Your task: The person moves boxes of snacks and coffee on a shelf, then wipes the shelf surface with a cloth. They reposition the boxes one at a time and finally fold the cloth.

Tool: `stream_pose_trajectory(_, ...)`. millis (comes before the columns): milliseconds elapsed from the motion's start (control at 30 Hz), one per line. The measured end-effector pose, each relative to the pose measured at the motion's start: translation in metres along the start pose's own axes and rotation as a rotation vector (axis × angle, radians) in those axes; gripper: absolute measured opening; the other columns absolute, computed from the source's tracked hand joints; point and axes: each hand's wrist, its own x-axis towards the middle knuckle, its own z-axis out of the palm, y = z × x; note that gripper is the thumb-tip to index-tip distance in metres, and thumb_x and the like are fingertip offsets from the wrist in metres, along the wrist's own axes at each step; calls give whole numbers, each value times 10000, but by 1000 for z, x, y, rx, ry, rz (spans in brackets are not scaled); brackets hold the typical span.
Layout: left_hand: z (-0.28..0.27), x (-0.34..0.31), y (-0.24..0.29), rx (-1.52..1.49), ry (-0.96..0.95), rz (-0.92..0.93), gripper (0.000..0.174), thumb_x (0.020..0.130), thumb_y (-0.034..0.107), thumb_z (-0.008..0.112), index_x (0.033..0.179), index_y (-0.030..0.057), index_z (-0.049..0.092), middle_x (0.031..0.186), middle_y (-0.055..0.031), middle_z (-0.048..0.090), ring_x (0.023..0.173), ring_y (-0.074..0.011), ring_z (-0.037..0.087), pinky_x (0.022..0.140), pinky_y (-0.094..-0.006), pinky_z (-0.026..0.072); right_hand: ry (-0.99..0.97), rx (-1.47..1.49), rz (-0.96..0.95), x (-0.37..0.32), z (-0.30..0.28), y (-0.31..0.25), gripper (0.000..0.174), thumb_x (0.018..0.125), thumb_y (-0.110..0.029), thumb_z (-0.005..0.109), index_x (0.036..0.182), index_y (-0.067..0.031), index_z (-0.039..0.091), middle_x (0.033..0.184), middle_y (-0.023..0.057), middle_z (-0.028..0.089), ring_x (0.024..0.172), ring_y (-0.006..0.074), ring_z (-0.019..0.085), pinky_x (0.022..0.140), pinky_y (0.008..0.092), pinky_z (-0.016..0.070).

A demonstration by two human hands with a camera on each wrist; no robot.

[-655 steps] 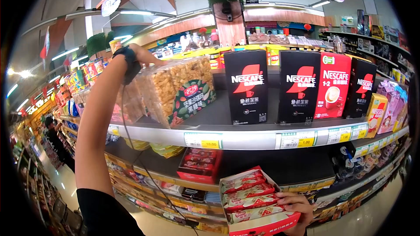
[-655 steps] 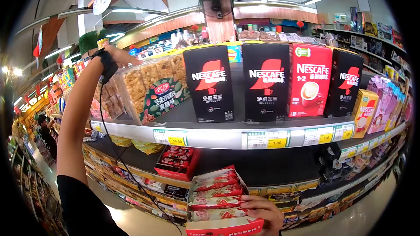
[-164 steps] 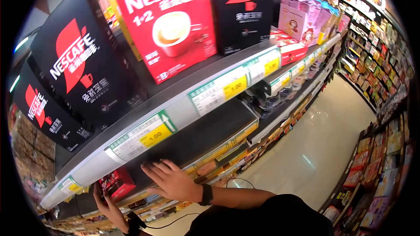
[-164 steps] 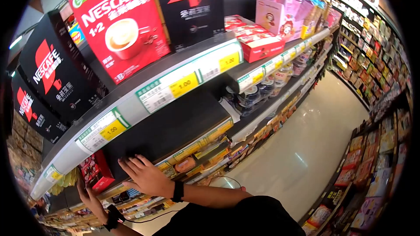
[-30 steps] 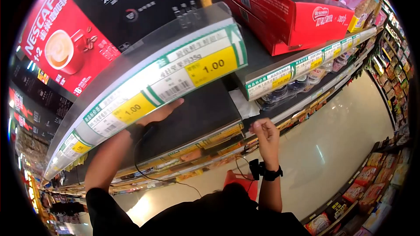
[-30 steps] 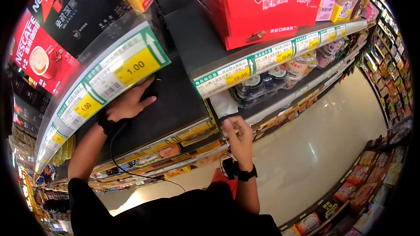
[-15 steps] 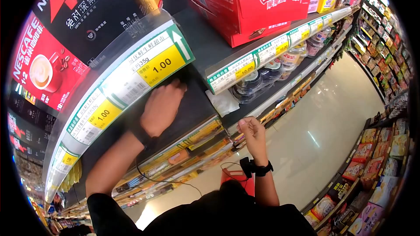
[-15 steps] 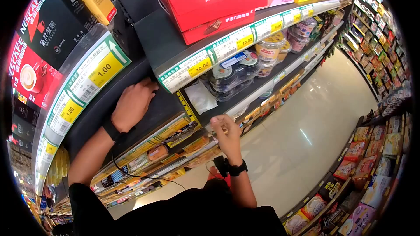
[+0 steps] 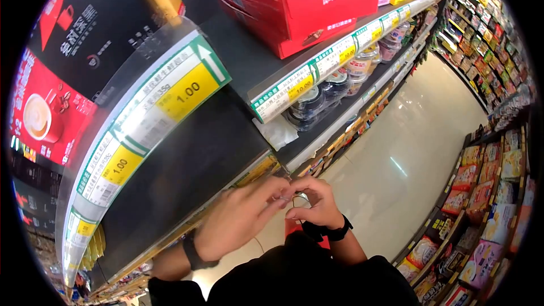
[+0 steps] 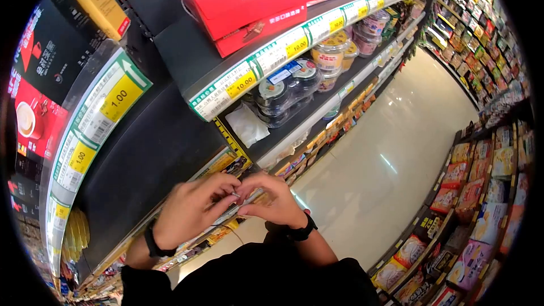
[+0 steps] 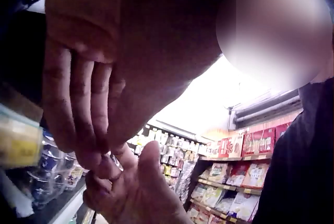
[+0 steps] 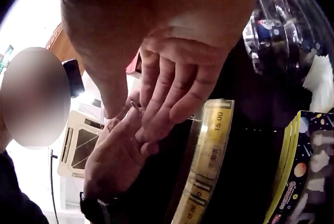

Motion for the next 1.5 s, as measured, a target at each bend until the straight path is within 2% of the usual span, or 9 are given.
stream_pose_trajectory(267,85,-9,-41,-362,213,-118,293,916,-33,720,1192,-19,624,985,-125,762,916,-188,764,794,-294,599,94,-238,207,-26,-18,-4,212,791,-5,865,957,-13,732,909,100,733,850,172,695,792,319,536)
stream_pose_trajectory(400,106,-6,-61,-493,157,-159,303,936,-6,694,1226,24,609,1011,-172,763,954,-270,772,814,-340,604,20,-328,249,-34,-33,7,155,813,-6,841,933,-15,744,884,74,750,824,159,695,762,311,527)
stream_pose_trajectory(600,119,1,-92,-595,152,-239,444,926,-29,700,1348,31,577,1049,-142,763,986,-207,749,846,-308,581,-13,-313,340,-30,-49,43,107,840,-14,814,908,-10,731,890,44,754,856,124,684,776,298,522)
stream_pose_trajectory(800,133,-3,-105,-490,79,-212,471,950,97,714,1394,58,560,1137,-140,755,1064,-238,733,903,-352,581,565,-636,86,28,-84,100,125,884,-55,766,998,-8,742,891,73,724,781,117,638,716,289,495)
stream_pose_trajectory(1067,141,-26,-121,-478,-68,-251,446,972,192,702,1381,66,574,1140,-147,752,1075,-270,729,905,-371,575,687,-862,-27,35,-92,117,216,849,-18,755,1063,-34,727,940,91,652,755,203,577,682,313,476)
stream_pose_trajectory(1200,146,-42,-139,-477,-86,-266,438,991,226,680,1383,64,571,1166,-153,743,1088,-275,723,920,-372,568,312,-784,10,43,-71,107,223,878,-3,719,1097,-39,706,1008,115,656,897,275,660,791,357,524)
stream_pose_trajectory(1367,142,-57,-142,-493,-152,-306,417,1010,149,668,1379,-12,560,1231,-129,713,1097,-195,693,925,-326,547,-72,-933,-16,90,-48,97,425,882,-24,657,1305,-43,623,1341,201,578,1269,398,549,1054,444,470)
stream_pose_trajectory(1467,138,-63,-141,-479,-154,-308,415,1013,148,665,1384,-4,562,1253,-129,704,1113,-195,688,939,-322,540,-237,-1312,-63,98,-56,127,483,865,-26,614,1347,-50,609,1395,207,555,1315,402,523,1095,438,449)
stream_pose_trajectory(1500,142,-67,-147,-465,-127,-291,417,1014,251,660,1359,32,578,1212,-174,722,1104,-273,717,936,-372,563,-343,-1454,47,96,-60,134,452,935,-205,644,1359,-54,603,1432,232,541,1323,394,519,1108,450,428)
